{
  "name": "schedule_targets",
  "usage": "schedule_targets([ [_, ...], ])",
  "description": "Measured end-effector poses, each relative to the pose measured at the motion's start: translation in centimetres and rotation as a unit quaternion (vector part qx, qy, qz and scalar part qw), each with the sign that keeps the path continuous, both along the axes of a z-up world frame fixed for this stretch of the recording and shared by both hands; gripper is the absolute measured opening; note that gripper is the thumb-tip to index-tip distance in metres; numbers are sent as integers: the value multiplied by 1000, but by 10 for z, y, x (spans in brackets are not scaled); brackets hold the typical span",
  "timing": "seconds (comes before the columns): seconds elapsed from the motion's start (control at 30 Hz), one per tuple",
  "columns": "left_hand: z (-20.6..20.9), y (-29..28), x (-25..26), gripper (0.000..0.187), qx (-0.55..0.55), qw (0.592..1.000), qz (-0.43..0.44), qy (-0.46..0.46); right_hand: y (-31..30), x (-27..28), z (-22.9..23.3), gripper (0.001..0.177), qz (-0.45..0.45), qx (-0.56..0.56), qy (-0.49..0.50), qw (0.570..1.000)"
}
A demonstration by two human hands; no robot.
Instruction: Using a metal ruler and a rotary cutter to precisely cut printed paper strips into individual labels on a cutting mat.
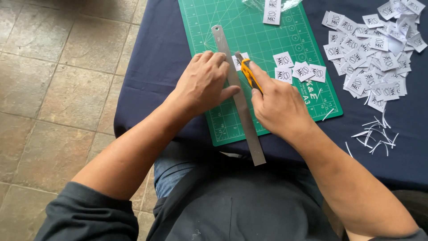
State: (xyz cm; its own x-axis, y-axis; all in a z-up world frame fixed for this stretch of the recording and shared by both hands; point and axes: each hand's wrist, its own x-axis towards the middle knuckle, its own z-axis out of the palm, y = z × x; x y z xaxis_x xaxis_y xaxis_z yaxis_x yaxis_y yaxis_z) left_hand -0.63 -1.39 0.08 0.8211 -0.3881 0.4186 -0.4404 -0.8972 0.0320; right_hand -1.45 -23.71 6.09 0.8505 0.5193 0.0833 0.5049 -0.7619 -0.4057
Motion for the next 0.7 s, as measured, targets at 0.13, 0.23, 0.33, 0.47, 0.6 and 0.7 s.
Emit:
schedule_targets([
  [0.13, 6, -2, -9, 78, 16, 1000, -5, 2, 9, 2, 9, 57, 4, -21, 12, 1000],
  [0.23, 10, -4, -11, 84, 26, 999, -14, -14, 11, 5, 10, 56, 13, -39, 2, 999],
  [0.33, 13, -6, -13, 82, 39, 999, -6, 13, 13, 4, 13, 60, 17, -52, 16, 998],
  [0.47, 8, -9, -11, 83, 54, 998, 0, 16, 15, 7, 13, 60, 15, -86, 3, 996],
  [0.6, 16, -13, -17, 84, 59, 998, 3, 6, 18, 12, 15, 60, 13, -149, -30, 988],
  [0.7, 19, -15, -18, 83, 60, 998, 6, 13, 27, 7, 27, 59, 2, -157, -14, 988],
])
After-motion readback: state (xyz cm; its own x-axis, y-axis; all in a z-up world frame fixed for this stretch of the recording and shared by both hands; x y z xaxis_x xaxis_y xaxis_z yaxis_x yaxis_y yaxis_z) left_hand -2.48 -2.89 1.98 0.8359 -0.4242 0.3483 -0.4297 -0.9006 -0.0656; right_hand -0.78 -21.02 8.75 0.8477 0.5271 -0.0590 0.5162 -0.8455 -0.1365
